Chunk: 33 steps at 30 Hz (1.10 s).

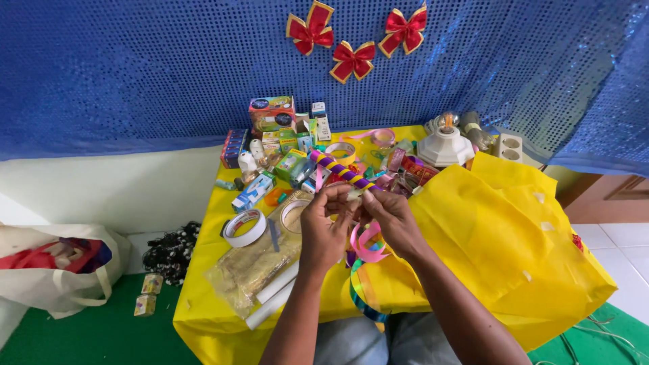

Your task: Decorating a stick by wrapping it with colorful ribbons and securing them with adhesive tape.

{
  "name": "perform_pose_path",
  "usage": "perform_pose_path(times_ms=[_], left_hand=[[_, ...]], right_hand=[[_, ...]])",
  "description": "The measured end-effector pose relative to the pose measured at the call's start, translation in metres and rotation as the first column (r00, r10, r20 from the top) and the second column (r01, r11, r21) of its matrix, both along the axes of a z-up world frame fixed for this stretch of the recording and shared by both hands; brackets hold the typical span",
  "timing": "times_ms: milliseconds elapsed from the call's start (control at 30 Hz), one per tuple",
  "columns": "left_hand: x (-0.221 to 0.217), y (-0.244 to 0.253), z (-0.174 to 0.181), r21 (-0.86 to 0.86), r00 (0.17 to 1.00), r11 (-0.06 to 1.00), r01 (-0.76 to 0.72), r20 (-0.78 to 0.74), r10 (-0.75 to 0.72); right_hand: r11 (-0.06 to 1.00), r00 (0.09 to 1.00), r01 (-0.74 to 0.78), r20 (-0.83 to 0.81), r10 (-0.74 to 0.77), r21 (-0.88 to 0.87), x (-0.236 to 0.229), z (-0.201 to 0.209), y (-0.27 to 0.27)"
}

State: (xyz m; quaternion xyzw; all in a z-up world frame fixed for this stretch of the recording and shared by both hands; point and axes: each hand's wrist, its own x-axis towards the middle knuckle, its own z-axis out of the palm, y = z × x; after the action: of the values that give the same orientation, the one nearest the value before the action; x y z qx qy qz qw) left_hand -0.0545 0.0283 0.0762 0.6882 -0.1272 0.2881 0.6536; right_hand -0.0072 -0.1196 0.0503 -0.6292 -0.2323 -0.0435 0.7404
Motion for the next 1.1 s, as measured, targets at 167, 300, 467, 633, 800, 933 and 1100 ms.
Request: perform_pose_path(times_ms=[167, 300, 467, 633, 800, 933, 1100], left_hand=[[0.011, -0.022, -0.003, -0.025, 0.999, 0.999, 0.038, 0.029, -0.037], [0.020, -0.025, -0.012, -0.053, 0.989, 0.988, 0.143, -0.031, -0.145], [0.051, -0.031, -0.030, -0.071, 0.966, 0.981, 0.183, -0.173, -0.193], [0.094, -0.042, -0.036, -0.045, 0.906, 0.997, 0.065, -0.416, -0.078], [0.118, -0.042, -0.030, 0.032, 0.687, 0.967, -0.253, -0.698, 0.203], [0.132, -0.047, -0.033, 0.071, 0.607, 0.948, -0.309, -0.753, 0.254], [0.124, -0.049, -0.012, -0.166, 0.689, 0.909, -0.383, -0.707, 0.161]], right_hand=[[0.991, 0.996, 0.085, -0.050, -0.080, 0.103, 0.001, -0.006, -0.005], [0.978, 0.982, 0.188, -0.022, -0.187, 0.089, 0.013, -0.014, -0.018], [0.944, 0.957, 0.289, -0.054, -0.284, 0.158, 0.038, -0.036, -0.053], [0.923, 0.938, 0.343, -0.013, -0.346, 0.178, 0.042, -0.032, -0.077], [0.924, 0.945, 0.326, -0.027, -0.327, 0.201, 0.039, -0.028, -0.087], [0.928, 0.949, 0.312, -0.023, -0.314, 0.203, 0.051, -0.045, -0.094], [0.945, 0.953, 0.303, -0.045, -0.300, 0.123, 0.048, -0.041, -0.095]])
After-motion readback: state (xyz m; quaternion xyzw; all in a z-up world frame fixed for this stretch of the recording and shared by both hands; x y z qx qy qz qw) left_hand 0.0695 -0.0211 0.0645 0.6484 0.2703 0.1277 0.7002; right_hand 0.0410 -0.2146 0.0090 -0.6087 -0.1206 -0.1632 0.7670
